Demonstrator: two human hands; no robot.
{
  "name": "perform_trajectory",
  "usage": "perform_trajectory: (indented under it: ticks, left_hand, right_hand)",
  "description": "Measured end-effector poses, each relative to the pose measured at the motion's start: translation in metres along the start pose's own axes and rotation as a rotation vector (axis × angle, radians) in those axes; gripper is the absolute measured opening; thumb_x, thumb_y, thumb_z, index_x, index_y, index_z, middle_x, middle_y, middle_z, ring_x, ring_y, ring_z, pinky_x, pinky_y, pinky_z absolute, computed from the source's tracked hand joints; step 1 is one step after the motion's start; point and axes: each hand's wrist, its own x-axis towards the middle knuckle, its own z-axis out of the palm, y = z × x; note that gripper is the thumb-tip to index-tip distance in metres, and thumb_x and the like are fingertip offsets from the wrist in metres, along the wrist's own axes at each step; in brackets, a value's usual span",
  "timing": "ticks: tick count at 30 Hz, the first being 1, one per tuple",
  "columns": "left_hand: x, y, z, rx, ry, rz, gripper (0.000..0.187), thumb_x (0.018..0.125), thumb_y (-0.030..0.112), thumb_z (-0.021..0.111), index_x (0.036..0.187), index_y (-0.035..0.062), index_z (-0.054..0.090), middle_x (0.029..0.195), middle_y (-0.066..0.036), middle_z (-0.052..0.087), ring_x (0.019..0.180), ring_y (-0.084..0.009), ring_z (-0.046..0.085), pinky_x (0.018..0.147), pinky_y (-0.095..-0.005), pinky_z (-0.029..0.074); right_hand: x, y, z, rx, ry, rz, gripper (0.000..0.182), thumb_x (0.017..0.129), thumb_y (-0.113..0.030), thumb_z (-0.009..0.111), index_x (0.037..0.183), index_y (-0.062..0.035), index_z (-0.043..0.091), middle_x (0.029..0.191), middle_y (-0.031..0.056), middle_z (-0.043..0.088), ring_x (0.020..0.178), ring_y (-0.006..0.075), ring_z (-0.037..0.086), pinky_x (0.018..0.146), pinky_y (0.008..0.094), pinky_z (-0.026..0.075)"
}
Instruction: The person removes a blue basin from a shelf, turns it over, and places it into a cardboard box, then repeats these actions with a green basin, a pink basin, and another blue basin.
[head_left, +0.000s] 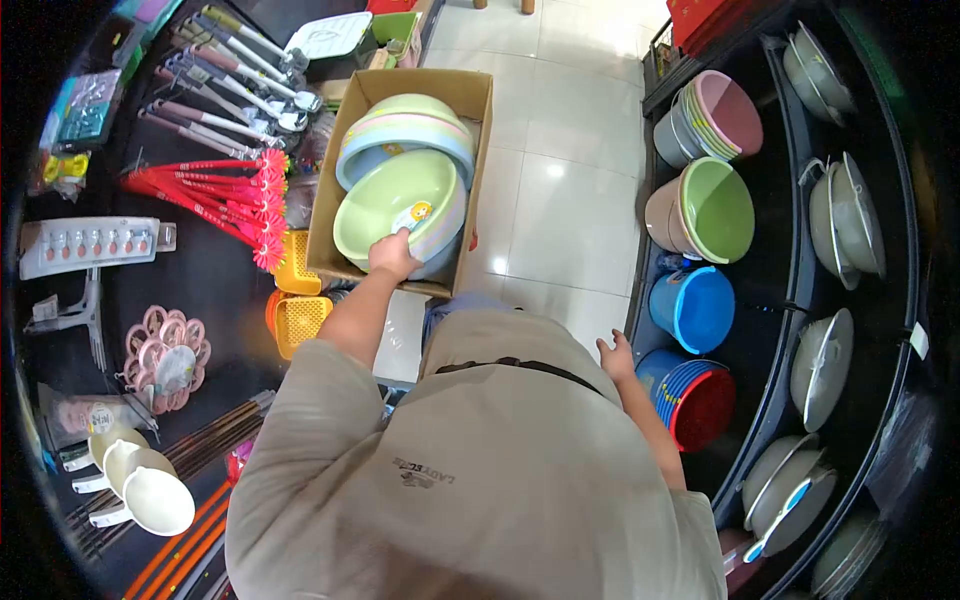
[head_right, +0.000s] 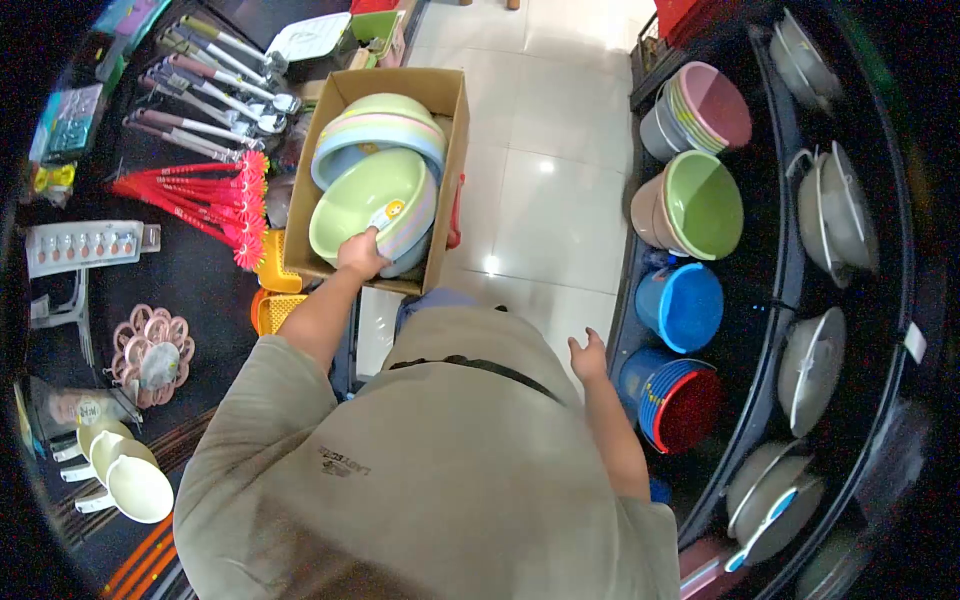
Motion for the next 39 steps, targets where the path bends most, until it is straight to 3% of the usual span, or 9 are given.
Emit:
perform_trajectory:
  ticks: [14, 18, 20, 21, 24, 28, 33, 36, 39]
  left_hand:
    - [0.053, -0.002, -0.089, -0.027, -0.101, -0.024, 0.079, 0.049, 0.042, 0.086, 0.110, -0.0001, 0.057, 0.103, -0.019, 0.065, 0.098, -0.0313, 0.062, 0.086, -0.0367, 0.049]
    - [0.077, -0.023, -0.097, -0.355, -0.129, -0.176, 0.077, 0.051, 0.039, 0.087, 0.106, -0.0071, 0.059, 0.102, -0.022, 0.065, 0.094, -0.0294, 0.064, 0.083, -0.0352, 0.050]
    - [0.042, 0.016, -0.149, -0.676, -0.090, -0.350, 0.066, 0.054, 0.029, 0.088, 0.101, -0.0077, 0.061, 0.098, -0.020, 0.066, 0.086, -0.0272, 0.066, 0.078, -0.0362, 0.051]
    - [0.062, 0.000, -0.125, -0.775, -0.027, -0.411, 0.058, 0.056, 0.020, 0.088, 0.100, -0.0076, 0.062, 0.093, -0.017, 0.067, 0.081, -0.0263, 0.066, 0.072, -0.0381, 0.053]
    - [0.084, -0.018, -0.104, -1.087, -0.001, -0.506, 0.054, 0.058, 0.014, 0.086, 0.101, -0.0073, 0.061, 0.094, -0.017, 0.066, 0.082, -0.0286, 0.066, 0.069, -0.0416, 0.054]
    - [0.076, 0.004, -0.122, -1.275, 0.039, -0.594, 0.050, 0.061, 0.009, 0.084, 0.101, -0.0069, 0.060, 0.095, -0.017, 0.066, 0.079, -0.0303, 0.065, 0.066, -0.0452, 0.055]
    - [0.121, -0.018, -0.093, -1.492, 0.133, -0.807, 0.062, 0.059, 0.006, 0.085, 0.111, -0.0063, 0.053, 0.110, -0.020, 0.060, 0.099, -0.0318, 0.060, 0.085, -0.0529, 0.047]
    - [0.192, -0.086, -0.012, -1.683, -0.001, -0.788, 0.069, 0.058, 0.007, 0.086, 0.116, -0.0051, 0.050, 0.116, -0.019, 0.058, 0.110, -0.0326, 0.054, 0.094, -0.0563, 0.039]
    - [0.146, -0.039, -0.055, -1.666, 0.169, -0.892, 0.067, 0.064, 0.013, 0.084, 0.119, -0.0032, 0.050, 0.119, -0.017, 0.057, 0.113, -0.0341, 0.052, 0.095, -0.0573, 0.036]
  right_hand:
    - [-0.051, 0.039, 0.056, 0.197, -0.003, 0.286, 0.068, 0.079, -0.037, 0.066, 0.129, 0.0040, 0.044, 0.122, 0.0294, 0.052, 0.114, 0.0364, 0.053, 0.093, 0.0394, 0.044]
    - [-0.055, 0.017, 0.068, 0.246, -0.030, 0.301, 0.068, 0.079, -0.036, 0.065, 0.130, 0.0034, 0.044, 0.122, 0.0297, 0.052, 0.114, 0.0362, 0.053, 0.094, 0.0391, 0.044]
    - [-0.051, 0.003, 0.069, 0.302, -0.051, 0.315, 0.063, 0.081, -0.028, 0.065, 0.131, 0.0042, 0.042, 0.126, 0.0317, 0.048, 0.119, 0.0396, 0.049, 0.099, 0.0410, 0.040]
    - [-0.049, -0.003, 0.070, 0.306, -0.052, 0.311, 0.063, 0.081, -0.028, 0.065, 0.131, 0.0042, 0.042, 0.126, 0.0317, 0.048, 0.119, 0.0396, 0.049, 0.099, 0.0410, 0.040]
    - [-0.045, -0.020, 0.072, 0.329, -0.032, 0.305, 0.062, 0.082, -0.028, 0.064, 0.130, 0.0037, 0.043, 0.126, 0.0316, 0.048, 0.118, 0.0397, 0.049, 0.099, 0.0417, 0.040]
    - [-0.040, -0.026, 0.077, 0.316, -0.012, 0.278, 0.062, 0.082, -0.030, 0.064, 0.131, 0.0017, 0.043, 0.125, 0.0297, 0.049, 0.116, 0.0379, 0.050, 0.097, 0.0407, 0.041]
    - [-0.033, -0.028, 0.079, 0.334, 0.000, 0.327, 0.062, 0.082, -0.029, 0.064, 0.133, -0.0008, 0.042, 0.126, 0.0266, 0.049, 0.115, 0.0352, 0.051, 0.096, 0.0395, 0.042]
    - [-0.037, -0.024, 0.083, 0.338, 0.013, 0.359, 0.062, 0.082, -0.029, 0.064, 0.133, -0.0008, 0.042, 0.127, 0.0266, 0.049, 0.116, 0.0350, 0.051, 0.096, 0.0396, 0.042]
    - [-0.047, -0.026, 0.086, 0.362, 0.020, 0.395, 0.062, 0.082, -0.029, 0.064, 0.133, -0.0005, 0.041, 0.127, 0.0270, 0.049, 0.116, 0.0353, 0.051, 0.097, 0.0395, 0.041]
